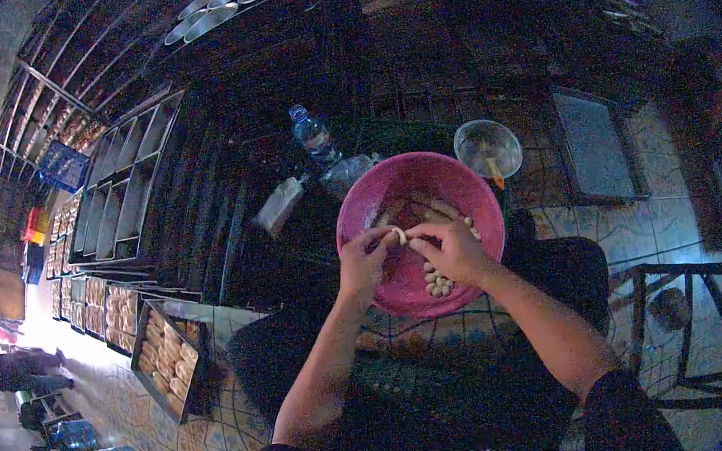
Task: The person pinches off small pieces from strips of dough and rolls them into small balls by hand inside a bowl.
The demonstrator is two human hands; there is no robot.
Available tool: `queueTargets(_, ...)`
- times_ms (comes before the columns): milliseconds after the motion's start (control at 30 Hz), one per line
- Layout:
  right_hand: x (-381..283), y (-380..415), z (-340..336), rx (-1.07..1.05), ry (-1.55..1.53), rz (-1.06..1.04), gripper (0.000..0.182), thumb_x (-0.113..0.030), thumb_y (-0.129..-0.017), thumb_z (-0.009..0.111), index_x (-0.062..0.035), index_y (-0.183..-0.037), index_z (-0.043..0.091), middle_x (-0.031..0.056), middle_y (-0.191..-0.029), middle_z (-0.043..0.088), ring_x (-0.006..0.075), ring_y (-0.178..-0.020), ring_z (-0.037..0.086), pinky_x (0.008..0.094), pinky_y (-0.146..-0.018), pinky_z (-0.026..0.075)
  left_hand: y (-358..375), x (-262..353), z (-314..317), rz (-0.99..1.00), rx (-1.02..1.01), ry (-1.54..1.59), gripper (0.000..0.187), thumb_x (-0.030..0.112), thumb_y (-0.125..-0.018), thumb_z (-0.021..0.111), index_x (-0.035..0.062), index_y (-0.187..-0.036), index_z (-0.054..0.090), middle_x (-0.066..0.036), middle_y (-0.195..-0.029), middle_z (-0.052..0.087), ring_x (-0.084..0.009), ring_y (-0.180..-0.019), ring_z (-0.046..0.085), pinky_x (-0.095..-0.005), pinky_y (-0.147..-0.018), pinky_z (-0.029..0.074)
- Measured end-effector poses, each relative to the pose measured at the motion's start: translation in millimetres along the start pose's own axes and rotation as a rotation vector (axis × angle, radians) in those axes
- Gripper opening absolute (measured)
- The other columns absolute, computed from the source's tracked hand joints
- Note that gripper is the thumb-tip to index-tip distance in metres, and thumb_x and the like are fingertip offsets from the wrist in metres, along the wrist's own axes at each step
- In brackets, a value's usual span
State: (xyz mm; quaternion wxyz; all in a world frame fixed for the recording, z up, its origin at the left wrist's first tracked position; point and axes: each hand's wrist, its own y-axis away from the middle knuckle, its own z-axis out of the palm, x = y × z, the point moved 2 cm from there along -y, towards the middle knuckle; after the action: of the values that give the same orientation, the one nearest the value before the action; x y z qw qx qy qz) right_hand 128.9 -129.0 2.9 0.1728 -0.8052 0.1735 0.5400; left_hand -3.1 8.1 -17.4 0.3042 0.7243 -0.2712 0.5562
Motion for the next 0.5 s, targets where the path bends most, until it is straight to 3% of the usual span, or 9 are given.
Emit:
queueTargets(33, -8.3, 1.7, -4.7, -0.053, 0.113, 0.054, 0.022, -0.024, -0.092, 0.071, -0.0066, -0.104, 0.071, 0.0134, -0.098, 0.072, 0.0283, -0.094, 0.069, 0.0399, -0.08, 0.054, -1.3, 3.0, 0.3, 0.08, -0.032, -0.056, 0.025, 0.018, -0.095, 0.072, 0.0007, -0.112, 0.072, -0.005, -0.096, 0.073, -0.0132, -0.088, 0.066, -0.0288, -0.083, 0.052)
queueTargets(167, -22.4, -2.3, -17.4, -0.027, 0.337, 0.011, 0.022, -0.023, -0.092, 0.071, -0.0092, -0.109, 0.071, 0.014, -0.104, 0.071, 0.0292, -0.098, 0.069, 0.0406, -0.086, 0.054, 4.2, 10.1, 9.3, -0.016, -0.09, -0.21, 0.033, 0.016, -0.095, 0.071, 0.0012, -0.124, 0.066, -0.008, -0.101, 0.073, -0.0139, -0.091, 0.066, -0.0286, -0.085, 0.052)
queueTargets(233, -24.2, -1.0, -16.5, -0.042, 0.263, -0.286, 0.023, -0.022, -0.091, 0.071, -0.0065, -0.107, 0.07, 0.0157, -0.106, 0.07, 0.0303, -0.101, 0.068, 0.0422, -0.089, 0.053, -2.3, -10.7, 10.7, 0.175, 0.001, -0.148, 0.041, 0.015, -0.095, 0.07, 0.0021, -0.132, 0.059, -0.009, -0.107, 0.072, -0.0145, -0.095, 0.066, -0.0299, -0.087, 0.053)
queueTargets(367, -1.9, -0.9, -13.6, -0.003, 0.381, -0.343, 0.022, -0.021, -0.092, 0.07, -0.0044, -0.107, 0.07, 0.0166, -0.109, 0.07, 0.0324, -0.104, 0.067, 0.0437, -0.091, 0.052, -8.3, -2.5, 2.8, 0.22, -0.08, -0.147, 0.045, 0.006, -0.092, 0.069, 0.0013, -0.134, 0.053, -0.015, -0.113, 0.07, -0.022, -0.102, 0.069, -0.0338, -0.089, 0.054)
queueTargets(433, 6.5, -4.8, -15.5, 0.108, 0.369, -0.186, 0.028, -0.024, -0.095, 0.068, -0.0016, -0.112, 0.067, 0.02, -0.105, 0.068, 0.0345, -0.087, 0.069, 0.0429, -0.079, 0.053, -6.2, 3.4, -9.5, 0.473, -0.134, -0.541, 0.038, 0.001, -0.089, 0.063, -0.0002, -0.127, 0.057, -0.022, -0.11, 0.069, -0.0332, -0.105, 0.07, -0.0422, -0.088, 0.056)
queueTargets(467, 10.2, -4.3, -23.1, 0.109, 0.367, -0.187, 0.028, -0.024, -0.095, 0.068, -0.0016, -0.112, 0.067, 0.02, -0.105, 0.068, 0.0345, -0.087, 0.069, 0.0429, -0.079, 0.053, -7.0, 2.4, -10.5, 0.473, -0.135, -0.544, 0.038, 0.001, -0.089, 0.063, -0.0002, -0.127, 0.057, -0.022, -0.11, 0.069, -0.0332, -0.105, 0.07, -0.0422, -0.088, 0.056)
queueTargets(500, -9.7, -4.1, -34.3, -0.068, 0.422, 0.027, 0.032, -0.029, -0.095, 0.066, -0.0022, -0.113, 0.068, 0.0211, -0.104, 0.069, 0.0351, -0.09, 0.069, 0.044, -0.08, 0.053, -11.1, -10.9, -11.9, 0.369, -0.124, -0.773, 0.034, 0.002, -0.088, 0.06, -0.0006, -0.122, 0.061, -0.024, -0.106, 0.069, -0.036, -0.103, 0.07, -0.046, -0.085, 0.057)
